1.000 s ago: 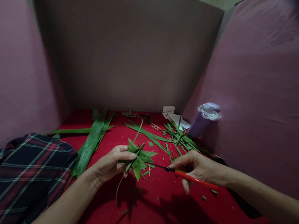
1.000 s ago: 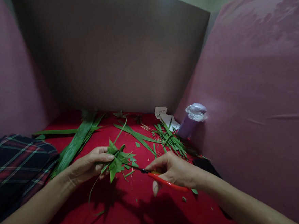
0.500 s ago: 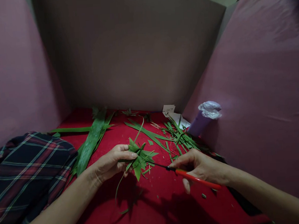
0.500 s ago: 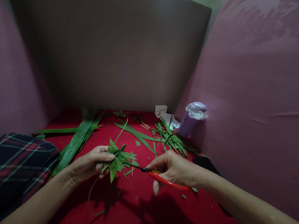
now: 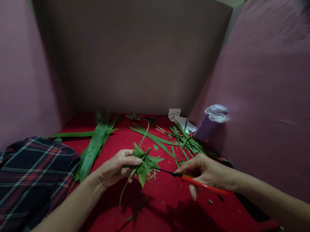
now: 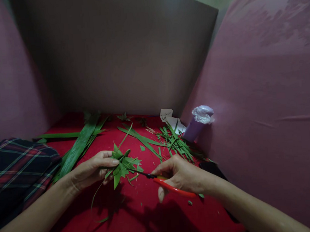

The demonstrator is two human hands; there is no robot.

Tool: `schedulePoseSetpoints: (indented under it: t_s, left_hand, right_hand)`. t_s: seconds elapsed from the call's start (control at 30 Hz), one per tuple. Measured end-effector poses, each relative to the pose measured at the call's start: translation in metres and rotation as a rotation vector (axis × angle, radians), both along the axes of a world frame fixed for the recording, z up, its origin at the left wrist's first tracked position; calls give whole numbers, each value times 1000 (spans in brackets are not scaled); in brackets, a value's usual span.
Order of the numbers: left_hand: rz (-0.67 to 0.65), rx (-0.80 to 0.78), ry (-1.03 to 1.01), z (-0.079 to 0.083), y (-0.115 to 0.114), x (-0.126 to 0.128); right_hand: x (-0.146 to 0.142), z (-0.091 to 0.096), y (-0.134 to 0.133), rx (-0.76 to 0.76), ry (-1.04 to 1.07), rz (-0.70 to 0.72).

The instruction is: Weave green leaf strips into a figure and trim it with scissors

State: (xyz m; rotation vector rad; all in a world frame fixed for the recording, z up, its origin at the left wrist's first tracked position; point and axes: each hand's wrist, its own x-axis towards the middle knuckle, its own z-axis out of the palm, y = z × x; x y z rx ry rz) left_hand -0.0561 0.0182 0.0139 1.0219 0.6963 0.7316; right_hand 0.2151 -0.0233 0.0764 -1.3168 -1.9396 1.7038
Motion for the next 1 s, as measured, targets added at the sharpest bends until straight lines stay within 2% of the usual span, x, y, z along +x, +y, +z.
schedulePoseSetpoints:
  t_s: [0.27,0.5,1.0]
  left_hand:
    - [-11,-4,-4,1,-1,0]
    - [-9,5,7,-1,0,0]
    - [-4,14,35,0,0,0]
  right_hand:
    - [0,0,-1,14,-26,-1]
    - [0,0,-1,-50,-11,-57]
    - [-3,4,-3,10,-105,-39]
